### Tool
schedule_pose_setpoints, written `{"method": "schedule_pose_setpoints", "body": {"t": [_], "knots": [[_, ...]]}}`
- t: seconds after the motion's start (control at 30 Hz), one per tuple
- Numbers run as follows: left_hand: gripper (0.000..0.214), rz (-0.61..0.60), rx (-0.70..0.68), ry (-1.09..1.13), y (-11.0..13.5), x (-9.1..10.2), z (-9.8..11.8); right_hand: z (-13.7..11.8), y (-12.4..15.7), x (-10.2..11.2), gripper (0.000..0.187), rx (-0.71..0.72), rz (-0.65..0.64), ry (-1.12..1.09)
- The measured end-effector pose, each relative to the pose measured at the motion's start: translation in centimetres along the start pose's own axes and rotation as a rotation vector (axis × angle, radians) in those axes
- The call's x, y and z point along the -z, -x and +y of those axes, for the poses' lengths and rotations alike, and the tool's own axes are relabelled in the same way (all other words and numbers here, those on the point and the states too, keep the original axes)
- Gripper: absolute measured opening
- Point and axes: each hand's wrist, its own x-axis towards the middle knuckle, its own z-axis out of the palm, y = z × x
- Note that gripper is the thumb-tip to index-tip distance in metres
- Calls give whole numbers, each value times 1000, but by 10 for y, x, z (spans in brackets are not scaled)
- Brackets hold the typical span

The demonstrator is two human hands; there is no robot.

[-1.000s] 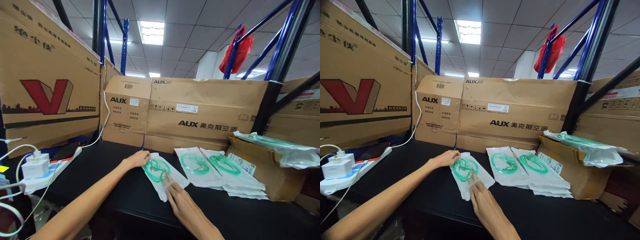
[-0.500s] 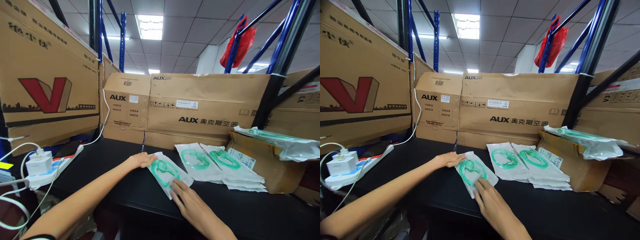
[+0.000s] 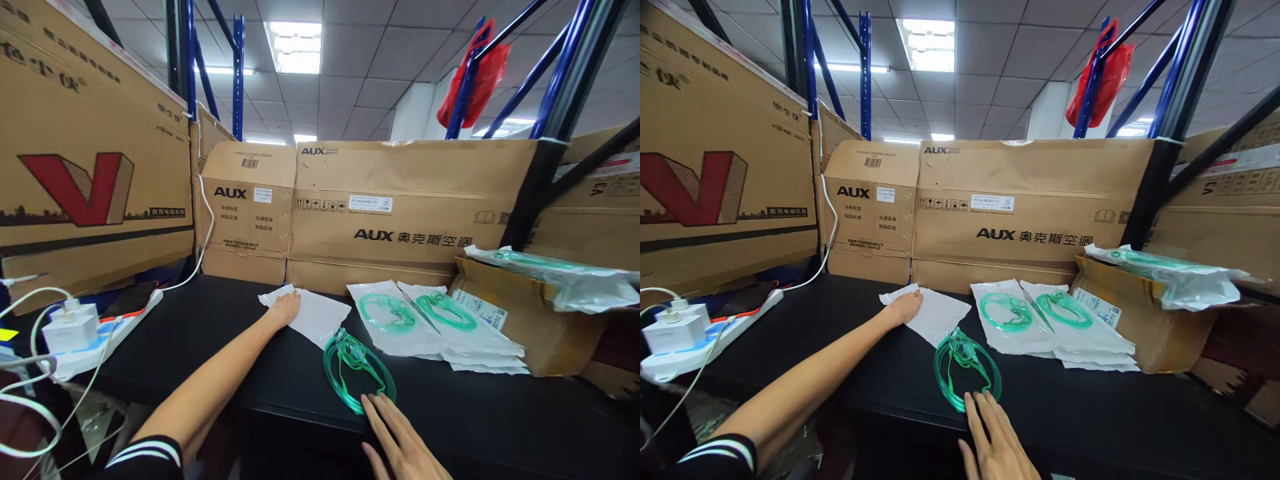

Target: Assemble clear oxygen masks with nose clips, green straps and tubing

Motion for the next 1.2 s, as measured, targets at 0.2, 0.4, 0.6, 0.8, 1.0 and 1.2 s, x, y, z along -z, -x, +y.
{"method": "schedule_pose_setpoints", "body": {"t": [0.2, 0.4, 0.6, 0.8, 1.0, 1.2], "knots": [[37, -45, 246, 12, -26, -9, 47, -20, -5, -14, 90, 8, -11, 65], [38, -44, 368, 82, -32, -6, 86, -30, 3, -28, 93, -42, -34, -28], [34, 20, 200, 154, -22, 40, 78, -58, -20, -38, 86, 6, -8, -111], [28, 122, -114, 237, 61, 72, 62, -67, -64, 3, 43, 166, 88, -217], [31, 203, -263, 347, 179, 33, 60, 13, -76, 27, 34, -7, 102, -173], [21, 199, -394, 337, 192, 5, 81, 51, -87, 5, 45, 164, -24, -170]]}}
